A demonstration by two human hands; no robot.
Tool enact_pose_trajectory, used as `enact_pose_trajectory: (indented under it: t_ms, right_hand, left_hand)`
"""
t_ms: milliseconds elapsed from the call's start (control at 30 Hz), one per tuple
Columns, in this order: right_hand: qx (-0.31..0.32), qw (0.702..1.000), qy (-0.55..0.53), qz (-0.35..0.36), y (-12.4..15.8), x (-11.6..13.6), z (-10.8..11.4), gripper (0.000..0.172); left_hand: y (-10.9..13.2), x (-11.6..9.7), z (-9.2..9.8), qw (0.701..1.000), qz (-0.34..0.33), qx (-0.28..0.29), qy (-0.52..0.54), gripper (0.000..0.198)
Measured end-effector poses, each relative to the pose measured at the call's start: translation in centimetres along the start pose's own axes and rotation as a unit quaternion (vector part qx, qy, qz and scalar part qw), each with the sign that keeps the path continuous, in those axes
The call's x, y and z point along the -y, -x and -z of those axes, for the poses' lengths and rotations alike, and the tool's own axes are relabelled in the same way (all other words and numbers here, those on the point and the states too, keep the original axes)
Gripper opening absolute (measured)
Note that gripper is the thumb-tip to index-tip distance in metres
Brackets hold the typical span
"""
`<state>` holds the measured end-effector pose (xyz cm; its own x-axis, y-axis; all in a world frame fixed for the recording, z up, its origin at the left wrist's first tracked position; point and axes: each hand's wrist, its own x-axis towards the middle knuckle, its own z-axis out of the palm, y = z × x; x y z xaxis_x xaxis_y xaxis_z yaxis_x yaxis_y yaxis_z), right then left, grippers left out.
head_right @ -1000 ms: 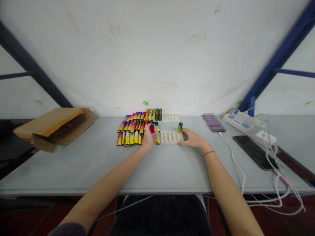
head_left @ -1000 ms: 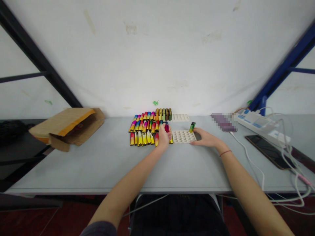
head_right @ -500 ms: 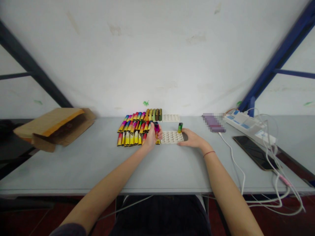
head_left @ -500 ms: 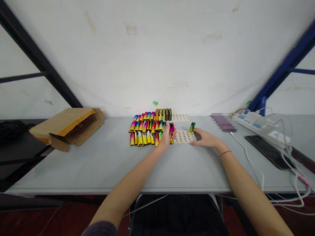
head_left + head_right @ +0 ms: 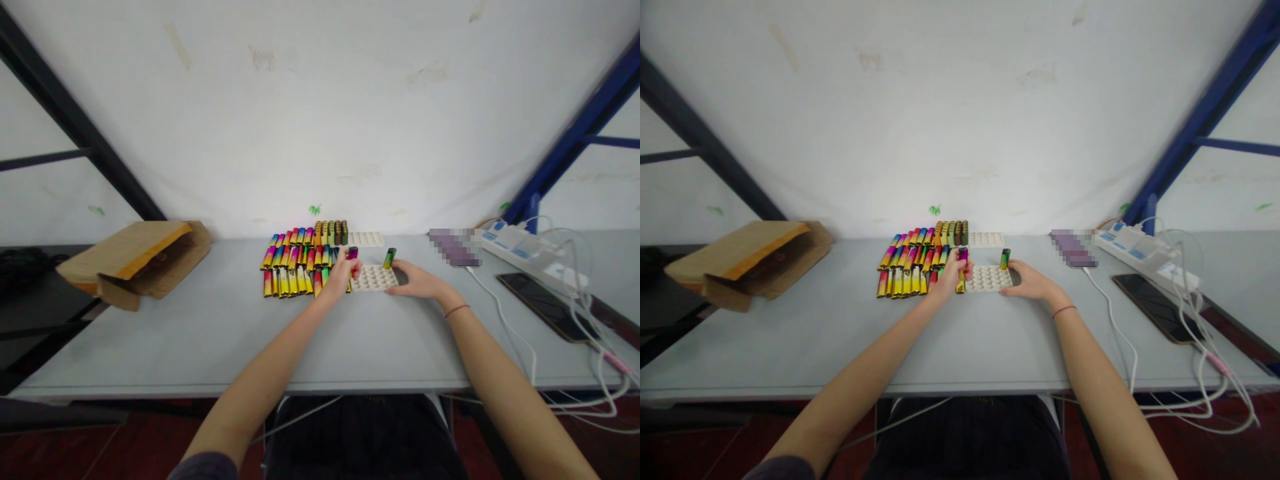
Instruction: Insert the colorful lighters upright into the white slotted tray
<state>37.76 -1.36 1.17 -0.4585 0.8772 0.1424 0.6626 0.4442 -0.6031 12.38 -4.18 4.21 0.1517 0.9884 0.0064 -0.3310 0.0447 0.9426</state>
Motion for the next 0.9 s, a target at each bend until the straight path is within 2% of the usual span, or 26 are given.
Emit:
enact_pose_trajectory:
  t_ms: [100,333,567,900]
  right_hand:
    - [0.001,1.000,0.002,-0.002,0.0,0.2,0.0,0.077]
    - [0.004,1.000,-0.009,0.004,-0.2,0.2,-0.2,0.081]
    - [-0.005,1.000,-0.028,0.013,-0.1,0.2,-0.3,0.076]
    - [-0.007,0.999,-0.040,0.019,-0.1,0.4,-0.3,0.072]
  left_hand:
    - [0.0,0.3,-0.1,0.990,-0.097,0.036,-0.097,0.012]
    - [-1.3,1.0,-2.3,0.968,-0.170,0.021,-0.185,0.006]
    - [-2.5,1.7,-3.6,0.953,-0.151,0.071,-0.255,0.004]
    - [-3.0,2.2,-4.1,0.941,-0.156,0.051,-0.295,0.006]
